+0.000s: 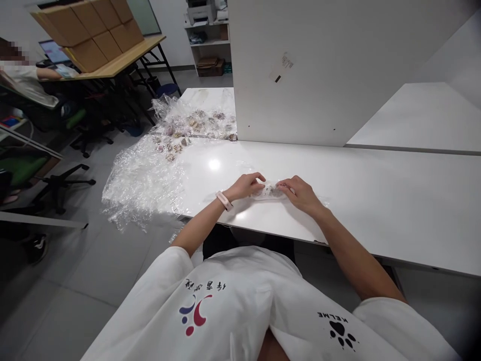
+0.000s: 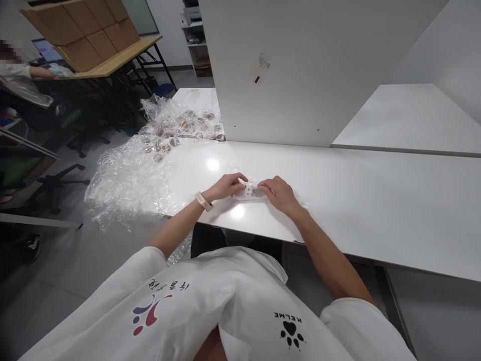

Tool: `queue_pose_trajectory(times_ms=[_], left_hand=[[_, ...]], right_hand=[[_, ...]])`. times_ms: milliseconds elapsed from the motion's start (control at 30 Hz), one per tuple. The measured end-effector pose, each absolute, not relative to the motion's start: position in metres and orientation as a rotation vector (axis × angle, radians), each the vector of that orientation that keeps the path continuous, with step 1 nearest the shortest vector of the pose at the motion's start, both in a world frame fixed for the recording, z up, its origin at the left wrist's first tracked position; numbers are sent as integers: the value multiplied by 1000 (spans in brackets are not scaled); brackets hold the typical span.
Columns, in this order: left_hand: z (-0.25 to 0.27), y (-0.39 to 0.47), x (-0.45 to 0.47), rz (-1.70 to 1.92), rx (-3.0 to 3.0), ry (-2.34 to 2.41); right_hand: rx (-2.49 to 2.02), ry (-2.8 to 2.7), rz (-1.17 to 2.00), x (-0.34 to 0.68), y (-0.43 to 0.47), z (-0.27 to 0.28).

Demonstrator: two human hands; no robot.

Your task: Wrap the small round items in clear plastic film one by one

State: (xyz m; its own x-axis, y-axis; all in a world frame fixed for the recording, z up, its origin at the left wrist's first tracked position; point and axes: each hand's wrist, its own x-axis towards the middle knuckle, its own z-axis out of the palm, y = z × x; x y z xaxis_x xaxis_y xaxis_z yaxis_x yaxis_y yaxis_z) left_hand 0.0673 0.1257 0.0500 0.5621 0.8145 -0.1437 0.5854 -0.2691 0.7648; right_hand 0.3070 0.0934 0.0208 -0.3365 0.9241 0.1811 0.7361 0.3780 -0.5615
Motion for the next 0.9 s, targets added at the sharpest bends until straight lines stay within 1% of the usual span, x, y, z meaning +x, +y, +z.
queue_pose_trajectory(times_ms=[100,133,167,233,300,333,367,433,533,633,700,767,833,900], left_hand=[[58,133,67,195,1973,1236],[59,131,70,173,2057,1347],[60,127,73,180,2172,1468],[59,111,79,268,2436,1619],[53,89,80,341,2658,1563],[49,78,79,327,2727,1507],[43,68,77,287,2762,1479],[29,58,72,210,2735,1567],[11,65,68,269,2469,1862],[7,80,73,563,2050,1920],[12,87,81,845,1715,1759],[20,88,89,1070,1326,1483],[29,86,98,1150,921,1178],[38,81,108,1111,589,916]], right_hand=[[-1595,-2195,787,300,105,30],[-1654,-2191,824,296,107,31],[-1706,-2175,782,293,108,31],[-1738,-2134,478,289,104,30],[-1659,-2099,111,287,91,28],[-1605,-2098,-6,288,83,27],[-1562,-2113,-63,288,73,25],[-1533,-2151,-77,290,54,19],[-1597,-2134,-59,287,32,6],[-1663,-2006,4,281,20,-6],[-1659,-1904,108,275,16,-10],[-1633,-1777,255,270,13,-11],[-1608,-1574,474,266,11,-9],[-1550,-1271,769,263,10,-4]])
